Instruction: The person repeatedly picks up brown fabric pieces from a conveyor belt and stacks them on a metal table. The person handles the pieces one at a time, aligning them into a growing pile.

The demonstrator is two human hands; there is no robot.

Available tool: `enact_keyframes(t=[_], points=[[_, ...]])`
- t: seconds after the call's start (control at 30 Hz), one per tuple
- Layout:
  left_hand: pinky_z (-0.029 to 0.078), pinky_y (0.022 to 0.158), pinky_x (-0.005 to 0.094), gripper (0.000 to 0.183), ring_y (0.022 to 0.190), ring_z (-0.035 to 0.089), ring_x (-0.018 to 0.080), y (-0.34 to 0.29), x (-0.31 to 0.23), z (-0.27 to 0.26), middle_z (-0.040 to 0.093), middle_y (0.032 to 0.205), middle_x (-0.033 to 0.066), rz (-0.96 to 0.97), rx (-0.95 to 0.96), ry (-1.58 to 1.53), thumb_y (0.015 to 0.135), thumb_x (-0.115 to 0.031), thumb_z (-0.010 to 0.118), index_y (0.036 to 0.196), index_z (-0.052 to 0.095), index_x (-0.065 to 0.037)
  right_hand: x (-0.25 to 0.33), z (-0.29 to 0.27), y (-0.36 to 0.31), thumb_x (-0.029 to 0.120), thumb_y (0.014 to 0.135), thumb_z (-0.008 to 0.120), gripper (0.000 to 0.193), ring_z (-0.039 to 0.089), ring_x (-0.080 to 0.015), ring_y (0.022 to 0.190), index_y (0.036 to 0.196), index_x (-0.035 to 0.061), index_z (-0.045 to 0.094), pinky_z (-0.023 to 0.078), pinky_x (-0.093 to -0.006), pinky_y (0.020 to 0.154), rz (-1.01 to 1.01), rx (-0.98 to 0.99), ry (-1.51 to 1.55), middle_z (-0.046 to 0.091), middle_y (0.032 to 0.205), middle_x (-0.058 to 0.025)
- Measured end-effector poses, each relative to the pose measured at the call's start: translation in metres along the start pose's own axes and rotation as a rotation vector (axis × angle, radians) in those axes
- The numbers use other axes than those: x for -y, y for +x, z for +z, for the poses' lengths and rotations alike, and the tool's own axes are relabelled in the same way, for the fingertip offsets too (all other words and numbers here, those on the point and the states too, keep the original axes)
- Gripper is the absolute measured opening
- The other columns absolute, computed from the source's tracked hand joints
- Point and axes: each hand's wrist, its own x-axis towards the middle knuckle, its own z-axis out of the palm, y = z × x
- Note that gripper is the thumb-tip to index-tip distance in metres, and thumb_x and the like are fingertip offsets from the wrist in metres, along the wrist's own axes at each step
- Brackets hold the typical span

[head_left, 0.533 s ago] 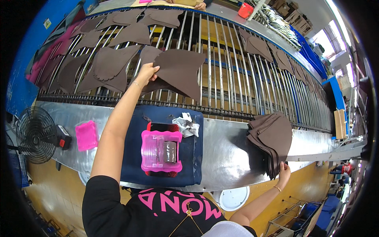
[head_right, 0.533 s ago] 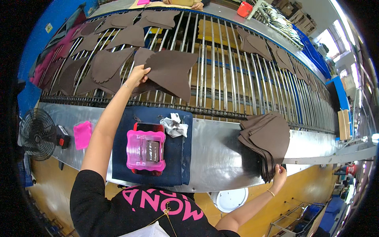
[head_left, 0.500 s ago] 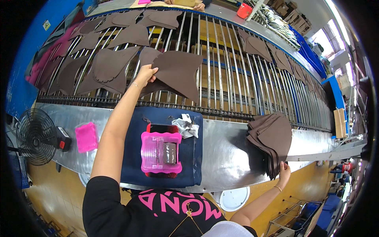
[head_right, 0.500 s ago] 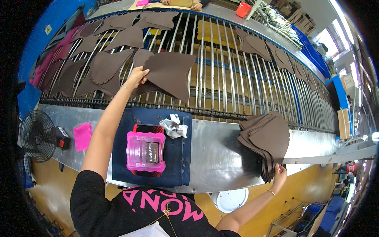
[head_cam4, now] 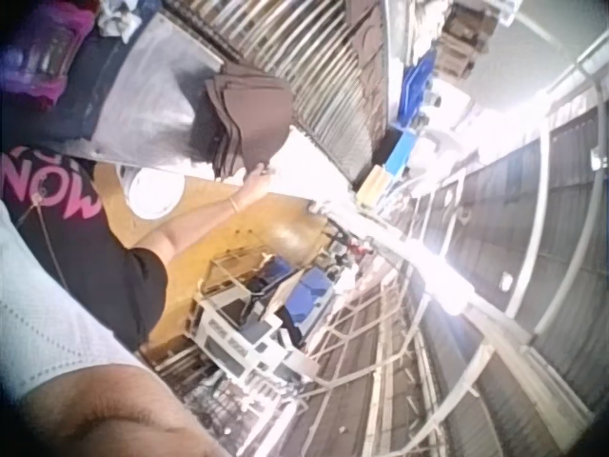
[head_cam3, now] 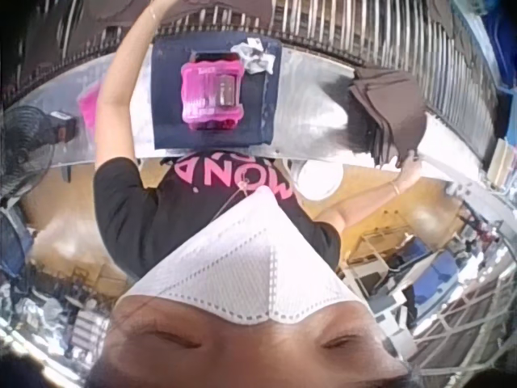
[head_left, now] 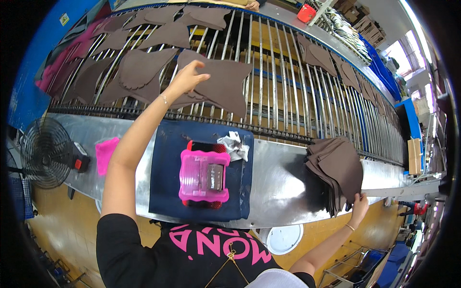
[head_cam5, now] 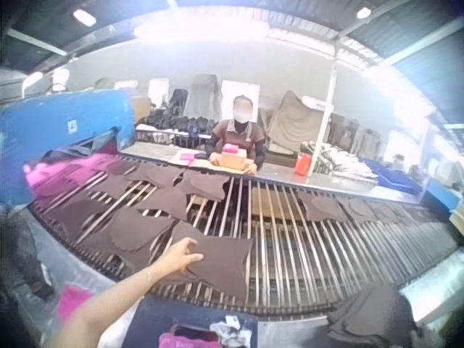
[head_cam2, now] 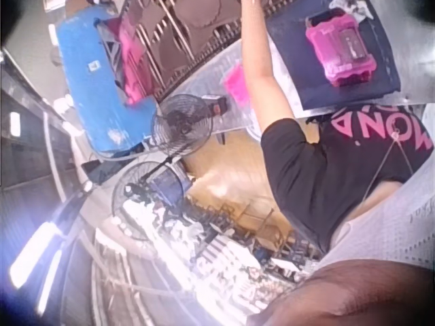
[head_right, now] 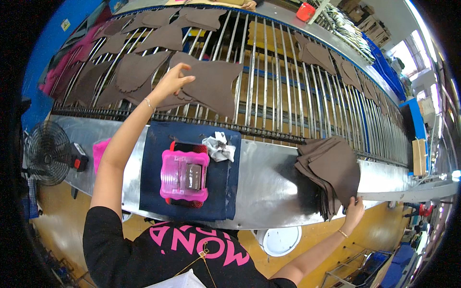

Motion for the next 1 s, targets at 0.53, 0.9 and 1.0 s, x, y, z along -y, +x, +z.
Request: enact_keyframes(t=[0.53, 0.9, 1.0], points=[[0.049, 0.050, 0.0246, 0.023, 0.059, 0.064, 0.0133, -0.164, -0.137, -0.053, 0.065, 0.077, 0.0079, 0.087, 0.331, -0.645, 0.086, -0.024, 0.064, 0.091, 0.060, -0.001, 0.317, -0.127, -0.103, 0.013, 0.089, 0.061, 0.026, 0.054, -0.0078, 0.056, 0.110, -0.0014, 0.054, 0.044, -0.0188, 0.053, -0.322, 0.048, 1.913, 0.064, 0.088, -0.0068], [0.044, 0.045, 0.0179, 0.012, 0.053, 0.059, 0.0069, -0.287, -0.084, -0.148, 0.060, 0.064, 0.0022, 0.156, -0.386, -0.064, 0.085, -0.010, 0.063, 0.091, 0.061, 0.000, 0.406, -0.074, -0.163, 0.002, 0.072, 0.075, 0.017, 0.063, -0.0140, 0.076, 0.088, 0.0007, 0.067, 0.047, -0.0250, 0.072, -1.037, 0.301, 1.285, 0.069, 0.081, -0.0077], [0.044, 0.048, 0.0187, 0.010, 0.055, 0.059, 0.0070, -0.297, -0.070, -0.144, 0.060, 0.066, 0.0022, 0.136, -0.367, -0.078, 0.085, -0.007, 0.062, 0.089, 0.061, 0.002, 0.400, -0.070, -0.163, 0.006, 0.070, 0.075, 0.017, 0.064, -0.0203, 0.071, 0.085, 0.0041, 0.068, 0.046, -0.0308, 0.070, -1.079, 0.214, 1.205, 0.068, 0.079, -0.0073]])
